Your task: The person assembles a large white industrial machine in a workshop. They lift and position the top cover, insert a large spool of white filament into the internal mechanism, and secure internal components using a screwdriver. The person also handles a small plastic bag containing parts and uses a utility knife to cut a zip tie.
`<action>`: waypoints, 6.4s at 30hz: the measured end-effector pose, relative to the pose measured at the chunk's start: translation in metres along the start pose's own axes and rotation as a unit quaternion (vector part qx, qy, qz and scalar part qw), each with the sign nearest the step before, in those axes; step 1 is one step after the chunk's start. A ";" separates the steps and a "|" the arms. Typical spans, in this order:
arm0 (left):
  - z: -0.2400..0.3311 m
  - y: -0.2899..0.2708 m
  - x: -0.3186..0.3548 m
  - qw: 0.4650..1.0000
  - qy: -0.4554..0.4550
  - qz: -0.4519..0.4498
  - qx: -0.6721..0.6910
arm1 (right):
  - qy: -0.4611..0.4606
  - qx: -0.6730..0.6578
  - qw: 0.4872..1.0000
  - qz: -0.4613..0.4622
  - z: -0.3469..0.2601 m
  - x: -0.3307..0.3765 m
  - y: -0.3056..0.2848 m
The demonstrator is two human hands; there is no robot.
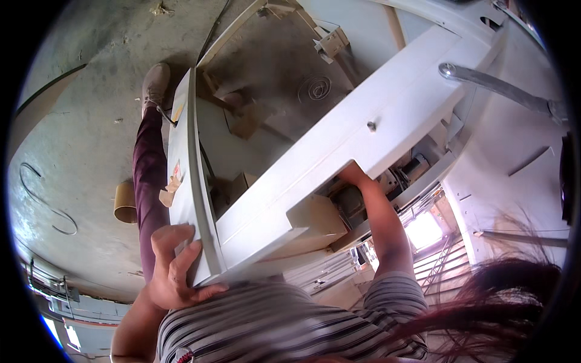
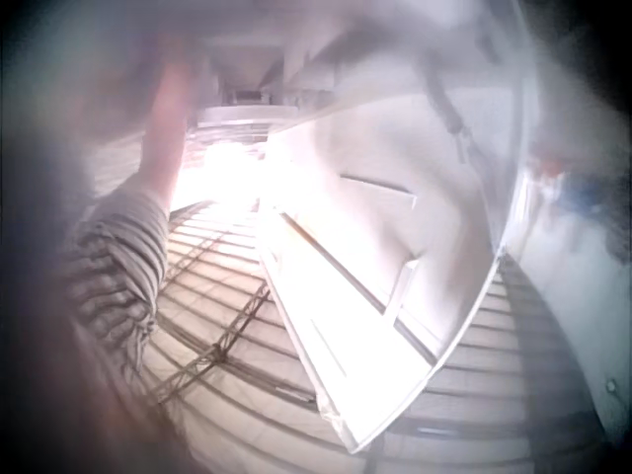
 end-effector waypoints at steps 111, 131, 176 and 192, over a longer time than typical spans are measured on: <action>0.000 0.007 0.008 0.998 -0.037 0.005 0.050 | 0.064 -0.009 0.993 -0.101 -0.055 -0.017 -0.066; 0.000 0.006 0.009 0.998 -0.045 -0.005 0.038 | 0.148 0.217 0.954 -0.145 0.005 -0.037 -0.031; 0.000 0.005 0.008 0.997 -0.044 0.018 0.067 | 0.031 0.120 0.986 0.114 0.051 -0.046 0.006; -0.001 0.007 0.008 0.997 -0.059 -0.003 0.045 | 0.159 0.175 0.962 0.136 0.053 -0.068 -0.023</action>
Point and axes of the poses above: each hand's wrist, its own x-axis away from the middle knuckle, its own y-axis out of the palm, z = x × y, the point moved 2 cm from there along -x, towards the middle knuckle, and after that the axes turned 1 degree about z, right-handed, at the moved point
